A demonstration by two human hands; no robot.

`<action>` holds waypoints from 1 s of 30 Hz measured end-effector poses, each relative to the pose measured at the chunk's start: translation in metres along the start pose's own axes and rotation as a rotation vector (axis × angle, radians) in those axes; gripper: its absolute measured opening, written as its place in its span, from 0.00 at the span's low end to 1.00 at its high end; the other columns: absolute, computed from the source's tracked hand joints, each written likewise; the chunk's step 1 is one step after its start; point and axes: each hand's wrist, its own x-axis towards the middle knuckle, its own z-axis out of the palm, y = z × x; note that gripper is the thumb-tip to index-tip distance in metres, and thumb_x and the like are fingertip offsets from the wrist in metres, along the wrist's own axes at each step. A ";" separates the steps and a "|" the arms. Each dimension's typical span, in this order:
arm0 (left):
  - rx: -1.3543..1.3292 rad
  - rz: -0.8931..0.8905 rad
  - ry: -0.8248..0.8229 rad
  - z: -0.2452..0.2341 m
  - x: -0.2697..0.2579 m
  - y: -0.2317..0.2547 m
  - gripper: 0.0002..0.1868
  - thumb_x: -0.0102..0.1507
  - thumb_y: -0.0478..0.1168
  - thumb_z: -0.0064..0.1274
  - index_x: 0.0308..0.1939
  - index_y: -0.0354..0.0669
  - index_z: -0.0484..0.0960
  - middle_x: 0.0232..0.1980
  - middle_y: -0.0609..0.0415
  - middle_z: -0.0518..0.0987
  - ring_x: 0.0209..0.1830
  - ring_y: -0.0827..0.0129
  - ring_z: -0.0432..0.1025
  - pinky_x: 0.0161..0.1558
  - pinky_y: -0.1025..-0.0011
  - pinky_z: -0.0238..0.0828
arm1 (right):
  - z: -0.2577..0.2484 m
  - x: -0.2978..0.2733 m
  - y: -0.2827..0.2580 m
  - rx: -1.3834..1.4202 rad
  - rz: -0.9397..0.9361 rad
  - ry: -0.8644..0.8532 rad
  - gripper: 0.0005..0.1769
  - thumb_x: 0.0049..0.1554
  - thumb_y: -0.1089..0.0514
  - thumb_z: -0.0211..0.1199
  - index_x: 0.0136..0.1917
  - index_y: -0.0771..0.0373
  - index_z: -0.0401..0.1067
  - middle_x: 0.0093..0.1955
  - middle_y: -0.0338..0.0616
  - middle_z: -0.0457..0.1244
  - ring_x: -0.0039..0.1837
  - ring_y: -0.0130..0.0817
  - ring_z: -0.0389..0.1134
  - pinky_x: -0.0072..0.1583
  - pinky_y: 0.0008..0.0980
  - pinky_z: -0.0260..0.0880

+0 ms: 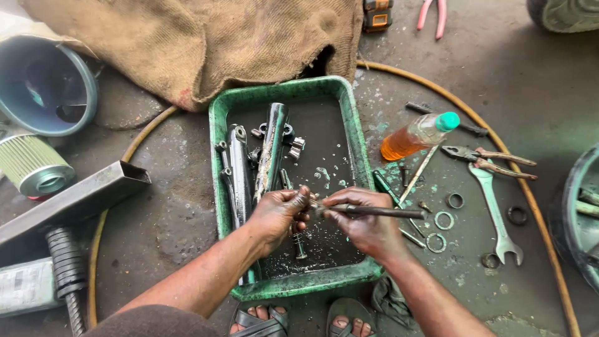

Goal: Cleaning and inspecting motorcycle front fork components and small internal parts using solvent and a brush.

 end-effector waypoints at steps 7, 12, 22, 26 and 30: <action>0.048 0.022 0.049 0.000 0.012 -0.008 0.18 0.64 0.52 0.55 0.39 0.38 0.85 0.31 0.55 0.81 0.27 0.73 0.71 0.29 0.76 0.72 | 0.001 0.008 -0.007 0.052 -0.095 0.051 0.11 0.48 0.70 0.71 0.47 0.65 0.81 0.45 0.44 0.74 0.46 0.30 0.77 0.49 0.28 0.79; 0.007 0.012 0.075 0.001 0.016 0.013 0.17 0.66 0.48 0.52 0.43 0.39 0.86 0.33 0.54 0.81 0.27 0.73 0.72 0.31 0.74 0.75 | 0.000 0.028 0.031 -0.120 0.003 0.110 0.12 0.47 0.70 0.69 0.46 0.65 0.80 0.45 0.43 0.73 0.47 0.34 0.78 0.50 0.29 0.79; -0.198 -0.080 0.069 -0.007 0.022 0.019 0.20 0.68 0.52 0.45 0.47 0.40 0.81 0.36 0.51 0.79 0.30 0.70 0.73 0.32 0.75 0.74 | 0.019 0.020 0.046 -0.471 -0.130 -0.115 0.18 0.46 0.63 0.73 0.52 0.59 0.78 0.52 0.49 0.71 0.52 0.47 0.73 0.55 0.42 0.75; -0.194 -0.088 0.116 -0.008 0.025 0.009 0.18 0.69 0.52 0.44 0.47 0.41 0.79 0.37 0.53 0.77 0.30 0.71 0.72 0.32 0.75 0.74 | -0.002 0.025 0.007 -0.124 0.142 -0.045 0.13 0.50 0.62 0.70 0.50 0.57 0.81 0.48 0.41 0.74 0.47 0.31 0.76 0.49 0.30 0.77; -0.178 -0.074 0.099 0.007 0.011 0.015 0.13 0.69 0.47 0.48 0.47 0.42 0.80 0.35 0.55 0.77 0.28 0.73 0.70 0.28 0.76 0.72 | -0.001 0.020 -0.016 0.033 0.146 -0.004 0.12 0.51 0.63 0.69 0.50 0.59 0.82 0.41 0.39 0.75 0.40 0.23 0.72 0.44 0.26 0.75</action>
